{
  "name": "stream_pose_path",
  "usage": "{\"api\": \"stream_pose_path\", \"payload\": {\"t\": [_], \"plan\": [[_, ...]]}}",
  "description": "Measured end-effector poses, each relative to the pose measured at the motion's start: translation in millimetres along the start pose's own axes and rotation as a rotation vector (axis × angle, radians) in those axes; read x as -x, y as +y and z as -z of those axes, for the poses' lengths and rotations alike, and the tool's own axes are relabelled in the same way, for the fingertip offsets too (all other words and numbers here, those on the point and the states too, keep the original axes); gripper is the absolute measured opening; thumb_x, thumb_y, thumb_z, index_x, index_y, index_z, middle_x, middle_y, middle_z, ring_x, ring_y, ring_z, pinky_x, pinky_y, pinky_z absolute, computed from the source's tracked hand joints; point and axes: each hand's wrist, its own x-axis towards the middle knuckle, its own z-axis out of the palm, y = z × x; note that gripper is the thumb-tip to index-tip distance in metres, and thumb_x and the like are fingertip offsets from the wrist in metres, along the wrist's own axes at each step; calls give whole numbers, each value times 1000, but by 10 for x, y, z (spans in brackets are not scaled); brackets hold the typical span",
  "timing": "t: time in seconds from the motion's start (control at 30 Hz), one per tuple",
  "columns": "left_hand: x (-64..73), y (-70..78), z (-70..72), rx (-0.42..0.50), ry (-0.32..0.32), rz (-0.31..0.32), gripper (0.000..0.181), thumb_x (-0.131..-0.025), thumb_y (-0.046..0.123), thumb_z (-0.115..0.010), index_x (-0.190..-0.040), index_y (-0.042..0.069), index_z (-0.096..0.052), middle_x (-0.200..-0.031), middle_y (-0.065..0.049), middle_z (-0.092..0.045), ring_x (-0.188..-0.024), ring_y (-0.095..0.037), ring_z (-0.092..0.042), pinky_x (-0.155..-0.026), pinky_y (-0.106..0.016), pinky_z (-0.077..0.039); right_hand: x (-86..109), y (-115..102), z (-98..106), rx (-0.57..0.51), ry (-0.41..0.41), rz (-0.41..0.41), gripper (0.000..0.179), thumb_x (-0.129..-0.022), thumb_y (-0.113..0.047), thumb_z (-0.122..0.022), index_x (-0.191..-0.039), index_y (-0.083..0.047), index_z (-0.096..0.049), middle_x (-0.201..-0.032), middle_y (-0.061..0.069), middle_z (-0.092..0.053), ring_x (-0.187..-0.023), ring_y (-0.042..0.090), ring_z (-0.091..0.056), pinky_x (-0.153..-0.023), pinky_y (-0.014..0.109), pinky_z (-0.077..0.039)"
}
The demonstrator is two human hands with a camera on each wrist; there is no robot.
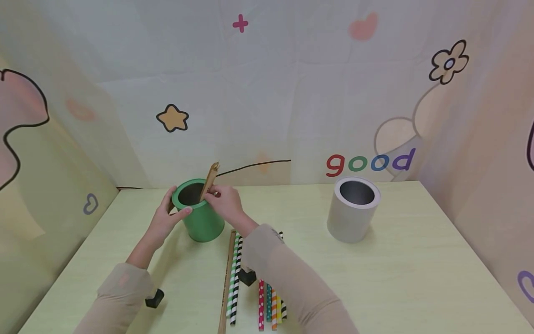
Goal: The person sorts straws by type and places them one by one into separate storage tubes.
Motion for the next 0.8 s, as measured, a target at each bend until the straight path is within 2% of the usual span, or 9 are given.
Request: {"api": "stream_pose_path", "payload": {"t": [0.17,0.27,0.37,0.53,0.63,0.8], "plan": [[2,-3,-8,-1,-5,4,84,-81,36,-61,-143,20,-6,-147,-5,-18,-135,-27,-14,-104,-54,-18,48,50,30,-132,49,-63,20,-85,-14,-54,-101,-2,-59,-68,6,-56,-58,17,-57,-52,18,-46],[-1,-3,-7,-3,-5,7,86,-81,37,-62,-143,19,-6,-147,-5,-17,-135,-28,-14,-104,-55,-19,90,94,49,-226,84,-87,21,-85,-13,-55,-103,-1,-56,-75,10,-58,-57,12,-56,-55,20,-49],[0,2,-3,-6,-3,5,86,-80,37,-62,-143,17,-6,-148,-5,-16,-135,-28,-14,-104,-54,-19,151,157,50,-285,85,-114,23,-85,-12,-55,-104,2,-55,-80,15,-59,-56,7,-54,-59,25,-51],[10,8,1,-8,-5,4,86,-80,36,-62,-143,18,-6,-148,-6,-16,-135,-28,-14,-104,-54,-19,290,271,8,-337,12,-183,23,-85,-12,-55,-102,3,-54,-79,13,-59,-57,8,-55,-62,32,-53],[13,8,-2,-9,-9,3,86,-81,36,-62,-143,19,-5,-148,-6,-16,-136,-28,-14,-104,-54,-19,369,320,-21,-328,-46,-224,21,-85,-12,-54,-101,3,-55,-78,13,-59,-59,10,-55,-62,33,-53],[18,17,-4,-13,-6,-3,86,-80,38,-62,-143,19,-6,-147,-5,-17,-136,-27,-14,-104,-54,-20,448,432,-88,-286,-129,-294,20,-84,-12,-56,-98,1,-55,-89,22,-60,-68,24,-60,-60,31,-53]]}}
